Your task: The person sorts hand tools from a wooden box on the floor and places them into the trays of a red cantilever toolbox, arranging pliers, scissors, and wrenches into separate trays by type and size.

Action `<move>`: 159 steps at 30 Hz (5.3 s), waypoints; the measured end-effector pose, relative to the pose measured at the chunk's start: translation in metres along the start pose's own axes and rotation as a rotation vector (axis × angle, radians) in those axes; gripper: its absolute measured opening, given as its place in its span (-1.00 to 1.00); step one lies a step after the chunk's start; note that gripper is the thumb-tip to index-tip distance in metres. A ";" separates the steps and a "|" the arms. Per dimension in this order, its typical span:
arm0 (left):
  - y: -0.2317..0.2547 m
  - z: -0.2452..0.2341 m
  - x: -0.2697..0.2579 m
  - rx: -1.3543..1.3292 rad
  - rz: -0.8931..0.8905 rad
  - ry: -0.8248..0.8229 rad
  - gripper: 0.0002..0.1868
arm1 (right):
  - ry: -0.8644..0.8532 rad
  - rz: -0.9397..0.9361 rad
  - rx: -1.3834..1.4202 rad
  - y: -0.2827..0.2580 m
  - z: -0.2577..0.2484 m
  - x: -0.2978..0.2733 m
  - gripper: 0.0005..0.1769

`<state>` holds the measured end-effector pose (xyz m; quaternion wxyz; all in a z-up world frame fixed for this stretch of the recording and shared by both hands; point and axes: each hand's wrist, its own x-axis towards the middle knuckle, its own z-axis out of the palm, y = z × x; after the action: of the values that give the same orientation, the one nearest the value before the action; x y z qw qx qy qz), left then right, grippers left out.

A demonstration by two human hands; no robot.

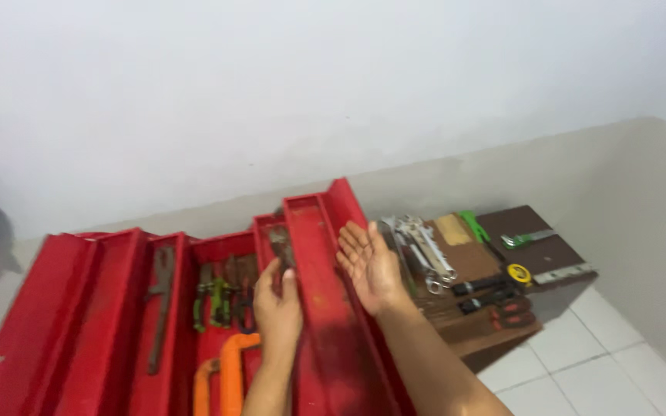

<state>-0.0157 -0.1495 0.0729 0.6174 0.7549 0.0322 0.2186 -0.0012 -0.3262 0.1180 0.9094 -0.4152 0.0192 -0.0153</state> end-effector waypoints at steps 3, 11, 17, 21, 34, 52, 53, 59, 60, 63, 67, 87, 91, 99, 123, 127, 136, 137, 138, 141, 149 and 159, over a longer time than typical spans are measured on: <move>0.037 0.056 -0.017 -0.299 -0.017 -0.111 -0.56 | 0.002 -0.043 -0.027 -0.043 -0.035 -0.007 -0.07; 0.075 0.136 -0.039 -0.538 -0.309 -0.213 -0.60 | 0.079 -0.051 -0.006 -0.098 -0.096 -0.014 -0.11; 0.071 0.154 -0.022 -0.607 -0.464 -0.264 -0.57 | 0.108 -0.016 0.003 -0.092 -0.119 -0.006 -0.10; 0.069 0.169 -0.015 -0.625 -0.524 -0.273 -0.56 | 0.146 0.020 0.001 -0.088 -0.130 0.001 -0.10; 0.039 0.233 0.009 -0.543 -0.649 -0.185 -0.55 | 0.117 0.202 0.029 -0.076 -0.196 0.070 -0.10; -0.147 0.309 -0.020 0.097 -0.661 0.289 -0.60 | -0.111 0.432 -0.513 0.003 -0.252 0.206 -0.27; -0.156 0.310 -0.023 0.196 -0.651 0.278 -0.60 | -0.118 0.410 -0.599 0.016 -0.257 0.213 -0.32; -0.165 0.308 -0.039 0.653 -0.531 0.228 -0.41 | -0.340 -0.175 -1.359 0.085 -0.281 0.243 -0.67; -0.163 0.308 -0.038 0.660 -0.660 0.163 -0.39 | -0.402 -0.167 -1.441 0.089 -0.282 0.245 -0.66; -0.157 0.306 -0.035 0.667 -0.948 -0.002 -0.36 | -0.553 -0.158 -1.677 0.090 -0.275 0.245 -0.56; -0.159 0.302 -0.040 0.888 -0.876 -0.048 -0.38 | -0.755 -0.007 -2.015 0.070 -0.253 0.239 0.01; -0.165 0.296 -0.033 0.765 -0.651 -0.071 -0.18 | -0.791 0.040 -1.577 0.147 -0.301 0.324 -0.42; -0.147 0.298 -0.023 0.619 -0.698 -0.019 -0.17 | -0.540 0.418 -1.262 0.112 -0.264 0.321 -0.52; -0.111 0.308 -0.020 0.758 -0.486 -0.013 -0.22 | -0.178 0.407 -1.635 0.023 -0.180 0.266 -0.09; -0.015 0.332 -0.033 0.732 -0.281 -0.192 -0.21 | -0.166 0.392 -1.016 -0.043 -0.230 0.276 -0.50; 0.012 0.326 -0.034 0.688 -0.265 -0.219 -0.19 | -0.256 0.291 -1.230 -0.061 -0.227 0.278 -0.51; 0.073 0.302 -0.041 0.624 -0.212 -0.241 -0.24 | -0.048 0.222 -1.081 -0.105 -0.182 0.245 -0.71; 0.078 0.295 -0.042 0.603 -0.193 -0.240 -0.22 | -0.026 0.217 -1.061 -0.112 -0.175 0.238 -0.72; 0.083 0.287 -0.042 0.576 -0.163 -0.243 -0.18 | -0.038 0.203 -1.051 -0.119 -0.167 0.232 -0.72; 0.097 0.261 -0.043 0.512 -0.113 -0.273 -0.04 | -0.077 0.170 -1.049 -0.137 -0.143 0.210 -0.73; 0.112 0.160 -0.062 0.542 -0.074 -0.264 -0.01 | -0.180 0.181 -0.961 -0.117 -0.063 0.138 -0.75; 0.099 0.020 -0.081 0.609 -0.158 -0.252 -0.04 | -0.232 0.165 -0.943 -0.021 0.028 0.066 -0.78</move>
<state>-0.1037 -0.2168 0.1400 0.3776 0.9210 0.0779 0.0556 0.0655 -0.3220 0.1506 0.6168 -0.7776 -0.0448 0.1134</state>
